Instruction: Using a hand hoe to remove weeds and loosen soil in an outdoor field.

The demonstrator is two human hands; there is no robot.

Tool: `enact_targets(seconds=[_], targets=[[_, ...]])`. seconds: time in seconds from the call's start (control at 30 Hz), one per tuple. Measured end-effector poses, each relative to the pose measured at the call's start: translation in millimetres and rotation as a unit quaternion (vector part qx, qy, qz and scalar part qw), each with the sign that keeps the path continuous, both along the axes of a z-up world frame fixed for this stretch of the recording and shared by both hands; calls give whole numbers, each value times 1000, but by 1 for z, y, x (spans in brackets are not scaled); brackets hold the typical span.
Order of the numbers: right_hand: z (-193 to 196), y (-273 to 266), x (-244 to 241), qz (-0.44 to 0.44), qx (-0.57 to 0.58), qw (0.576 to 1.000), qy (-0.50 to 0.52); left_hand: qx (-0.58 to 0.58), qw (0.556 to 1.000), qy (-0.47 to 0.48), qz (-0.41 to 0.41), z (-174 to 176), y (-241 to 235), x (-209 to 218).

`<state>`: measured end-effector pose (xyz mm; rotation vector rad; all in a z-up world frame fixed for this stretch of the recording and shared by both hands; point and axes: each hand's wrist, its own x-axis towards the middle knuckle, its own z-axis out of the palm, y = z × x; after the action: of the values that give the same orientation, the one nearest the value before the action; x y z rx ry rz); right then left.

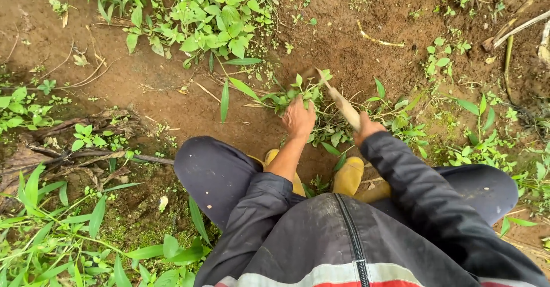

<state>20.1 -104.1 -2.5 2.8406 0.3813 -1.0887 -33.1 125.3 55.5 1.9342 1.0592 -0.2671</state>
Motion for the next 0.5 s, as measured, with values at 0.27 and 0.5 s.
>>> enact_targets(seconds=[0.27,0.5], targets=[[60,-66,38,58,-77,995,-33,-10,977,-12,-211,-81,-45,-16],[-7,-92,35,-96,23,994,-44,20,961,-20,-276,-99,-67,-18]])
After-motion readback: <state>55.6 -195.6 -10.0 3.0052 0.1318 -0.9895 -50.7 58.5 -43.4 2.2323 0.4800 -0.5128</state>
